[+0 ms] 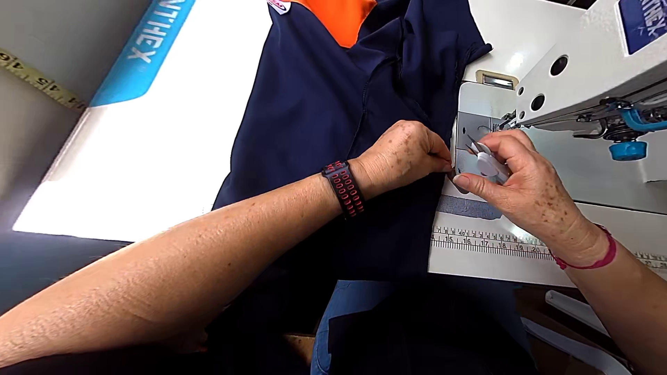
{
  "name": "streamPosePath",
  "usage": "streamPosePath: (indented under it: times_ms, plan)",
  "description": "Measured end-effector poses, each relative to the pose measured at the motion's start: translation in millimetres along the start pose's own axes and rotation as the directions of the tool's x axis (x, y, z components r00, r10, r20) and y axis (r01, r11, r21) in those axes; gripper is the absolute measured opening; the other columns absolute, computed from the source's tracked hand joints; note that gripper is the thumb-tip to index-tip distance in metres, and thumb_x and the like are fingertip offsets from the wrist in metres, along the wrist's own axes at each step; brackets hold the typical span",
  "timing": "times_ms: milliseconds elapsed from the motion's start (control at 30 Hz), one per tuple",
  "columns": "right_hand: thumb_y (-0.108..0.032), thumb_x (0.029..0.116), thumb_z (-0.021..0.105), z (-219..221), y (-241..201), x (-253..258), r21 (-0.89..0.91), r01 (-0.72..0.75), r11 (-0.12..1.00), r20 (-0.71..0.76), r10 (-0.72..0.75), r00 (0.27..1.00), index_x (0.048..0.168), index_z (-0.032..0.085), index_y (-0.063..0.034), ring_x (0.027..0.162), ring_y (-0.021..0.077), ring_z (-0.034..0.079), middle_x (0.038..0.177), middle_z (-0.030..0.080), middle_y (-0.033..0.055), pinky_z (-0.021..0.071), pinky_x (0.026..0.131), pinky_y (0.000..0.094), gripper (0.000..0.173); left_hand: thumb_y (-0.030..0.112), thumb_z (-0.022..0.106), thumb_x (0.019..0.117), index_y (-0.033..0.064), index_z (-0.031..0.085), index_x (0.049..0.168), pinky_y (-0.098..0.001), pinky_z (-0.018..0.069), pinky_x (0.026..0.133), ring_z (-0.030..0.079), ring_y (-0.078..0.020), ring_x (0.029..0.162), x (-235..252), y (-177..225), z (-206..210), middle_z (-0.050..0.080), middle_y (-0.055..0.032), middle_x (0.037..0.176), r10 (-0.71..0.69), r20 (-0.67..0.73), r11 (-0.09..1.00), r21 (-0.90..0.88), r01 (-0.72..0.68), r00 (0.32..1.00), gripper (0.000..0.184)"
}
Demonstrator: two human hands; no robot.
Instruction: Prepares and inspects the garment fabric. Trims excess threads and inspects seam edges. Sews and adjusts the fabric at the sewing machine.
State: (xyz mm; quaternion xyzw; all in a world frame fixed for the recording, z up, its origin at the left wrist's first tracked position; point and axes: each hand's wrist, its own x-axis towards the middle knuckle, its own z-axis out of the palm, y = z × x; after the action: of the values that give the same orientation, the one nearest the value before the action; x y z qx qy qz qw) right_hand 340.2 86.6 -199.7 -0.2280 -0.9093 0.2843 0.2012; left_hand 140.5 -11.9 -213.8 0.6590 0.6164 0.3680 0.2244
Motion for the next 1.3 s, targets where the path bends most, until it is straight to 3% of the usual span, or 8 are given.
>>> streamPosePath:
  times_ms: [233,567,733,800,900,1033,1133,1300]
  plan:
    - [-0.035,0.0965,0.065,-15.9,11.6,-6.6,-0.103,-0.102,0.989,0.184,0.120,0.976,0.110,0.075,-0.0103,0.079,0.0059,0.059,0.094,0.065,0.0006,0.0455,0.065,0.0217,0.030,0.013,0.067,0.0996,0.0017,0.068,0.089,-0.0232,0.0604,0.070,0.072,-0.0073,0.071,25.8,16.5,-24.9,0.073,-0.0045,0.080,-0.361,0.309,0.903,-0.120,0.412,0.880,0.016]
    - [-0.028,0.0906,0.069,-2.2,5.7,8.5,-0.122,0.102,0.987,0.252,-0.069,0.965,0.098,0.078,-0.0092,0.080,0.0158,0.065,0.088,0.068,0.0042,0.0495,0.067,0.0339,0.022,0.019,0.069,0.0983,0.0064,0.070,0.084,-0.0258,0.0455,0.066,0.057,-0.0049,0.068,27.1,18.6,-25.8,0.064,0.0013,0.073,-0.253,0.297,0.967,0.112,0.229,0.921,0.019]
    - [-0.042,0.0902,0.062,-39.6,28.0,-16.7,-0.179,0.123,0.976,0.314,-0.061,0.947,0.096,0.076,-0.0193,0.077,-0.0007,0.061,0.087,0.065,-0.0106,0.0502,0.063,0.0194,0.028,0.029,0.061,0.1008,0.0051,0.066,0.074,-0.0335,0.0485,0.064,0.060,-0.0121,0.071,-3.5,16.7,-7.7,0.061,-0.0026,0.073,0.028,0.128,0.998,0.060,-0.036,0.991,0.036]
    - [-0.037,0.0923,0.064,-60.5,48.0,-31.2,-0.300,-0.002,0.954,0.228,0.074,0.971,0.108,0.075,-0.0110,0.080,0.0131,0.064,0.092,0.067,0.0007,0.0529,0.066,0.0342,0.032,0.039,0.061,0.0988,0.0088,0.072,0.074,-0.0378,0.0542,0.068,0.067,-0.0172,0.078,-32.4,39.9,14.8,0.067,-0.0038,0.076,0.254,0.300,0.967,-0.056,-0.248,0.920,0.040]
    - [-0.010,0.0981,0.064,-83.8,85.6,-54.3,-0.477,-0.144,0.867,0.052,0.191,0.980,0.138,0.056,0.0059,0.101,0.0548,0.062,0.113,0.063,0.0333,0.0474,0.083,0.0715,0.044,0.016,0.056,0.1033,0.0032,0.071,0.107,-0.0444,0.0546,0.064,0.069,-0.0293,0.074,-63.2,71.6,44.3,0.068,-0.0113,0.079,0.418,0.517,0.904,-0.151,-0.400,0.747,0.021]
    - [-0.033,0.0975,0.056,-93.9,104.3,-105.0,-0.430,-0.199,0.881,-0.090,0.178,0.980,0.138,0.054,0.0097,0.095,0.0462,0.061,0.111,0.062,0.0324,0.0489,0.079,0.0610,0.059,0.016,0.055,0.1003,0.0081,0.067,0.076,-0.0341,0.0455,0.055,0.060,-0.0216,0.062,-72.7,62.3,63.3,0.058,-0.0049,0.064,0.449,0.068,0.848,0.282,-0.449,0.891,0.029]
    - [-0.046,0.0885,0.064,-62.7,77.9,-120.2,-0.313,-0.069,0.947,-0.124,0.031,0.992,0.123,0.066,0.0048,0.074,0.0215,0.056,0.092,0.064,0.0175,0.0463,0.062,0.0358,0.062,0.022,0.065,0.0912,0.0027,0.069,0.094,-0.0393,0.0533,0.059,0.065,-0.0304,0.076,-63.7,51.6,61.9,0.061,-0.0136,0.085,0.169,-0.123,0.871,0.484,-0.090,0.978,0.020]
    - [-0.061,0.0882,0.062,4.8,18.1,-70.0,-0.308,0.371,0.876,0.094,-0.360,0.928,0.125,0.072,-0.0029,0.080,0.0185,0.071,0.140,0.064,0.0142,0.0537,0.059,0.0336,0.070,0.016,0.064,0.0849,-0.0043,0.063,0.085,-0.0454,0.0541,0.057,0.066,-0.0395,0.077,-55.0,43.3,60.4,0.060,-0.0214,0.084,-0.066,-0.246,0.794,0.574,0.200,0.967,0.020]
